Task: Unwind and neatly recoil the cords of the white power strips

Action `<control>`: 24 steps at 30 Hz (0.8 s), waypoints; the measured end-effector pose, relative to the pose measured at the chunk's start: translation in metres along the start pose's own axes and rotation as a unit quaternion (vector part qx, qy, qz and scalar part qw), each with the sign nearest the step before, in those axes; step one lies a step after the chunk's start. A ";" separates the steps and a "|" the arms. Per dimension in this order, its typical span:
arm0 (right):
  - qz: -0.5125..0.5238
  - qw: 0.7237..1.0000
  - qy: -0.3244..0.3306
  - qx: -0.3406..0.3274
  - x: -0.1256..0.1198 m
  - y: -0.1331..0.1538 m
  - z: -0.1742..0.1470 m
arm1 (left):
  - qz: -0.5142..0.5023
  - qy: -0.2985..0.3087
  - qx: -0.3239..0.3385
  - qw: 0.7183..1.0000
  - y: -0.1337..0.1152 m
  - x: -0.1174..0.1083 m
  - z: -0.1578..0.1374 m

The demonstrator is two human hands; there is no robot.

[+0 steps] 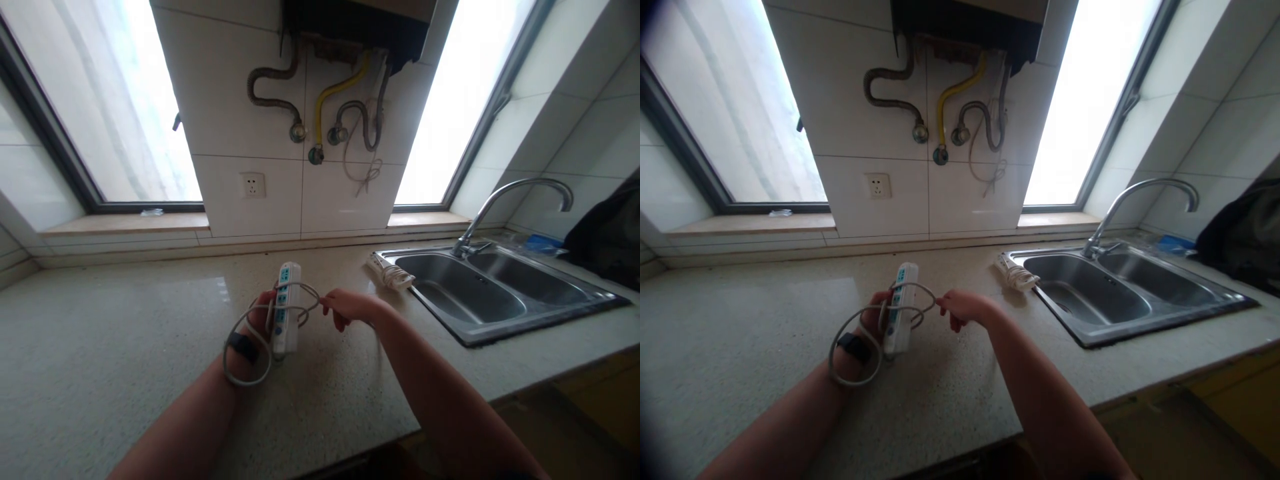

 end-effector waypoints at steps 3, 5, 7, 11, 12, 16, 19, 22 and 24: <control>-0.120 0.992 0.020 0.013 -0.001 -0.010 -0.023 | -0.041 -0.001 0.065 0.997 -0.016 -0.007 0.008; -0.126 0.992 -0.008 -0.016 -0.002 -0.008 -0.031 | -0.051 -0.013 0.113 0.992 -0.025 -0.011 0.010; -0.076 0.994 -0.068 -0.041 -0.001 -0.004 -0.036 | -0.040 -0.036 0.157 0.986 -0.031 -0.013 0.010; 0.000 0.987 -0.143 -0.071 0.023 0.016 -0.034 | -0.021 -0.065 0.275 0.959 -0.046 -0.009 0.001; 0.007 0.985 -0.151 -0.083 0.031 0.024 -0.032 | -0.021 -0.063 0.294 0.953 -0.048 -0.008 -0.001; 0.006 0.976 -0.178 -0.125 0.053 0.052 -0.017 | -0.037 -0.061 0.303 0.950 -0.047 -0.010 0.003; -0.015 0.959 -0.232 -0.159 0.054 0.065 -0.003 | -0.061 -0.064 0.301 0.950 -0.046 -0.016 0.007; 0.006 0.950 -0.267 -0.160 0.056 0.064 0.015 | -0.078 -0.072 0.308 0.946 -0.048 -0.018 0.008; 0.004 0.945 -0.289 -0.151 0.055 0.063 0.024 | -0.078 -0.067 0.310 0.945 -0.050 -0.016 0.006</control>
Point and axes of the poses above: each hand's wrist, its own z-axis towards the middle knuckle, its own x-axis out of the palm, y = z × x, the point moved 10 cm from there along z, towards the middle knuckle, and after that the axes turned 9 degrees about -x, right-handed, at the moved point
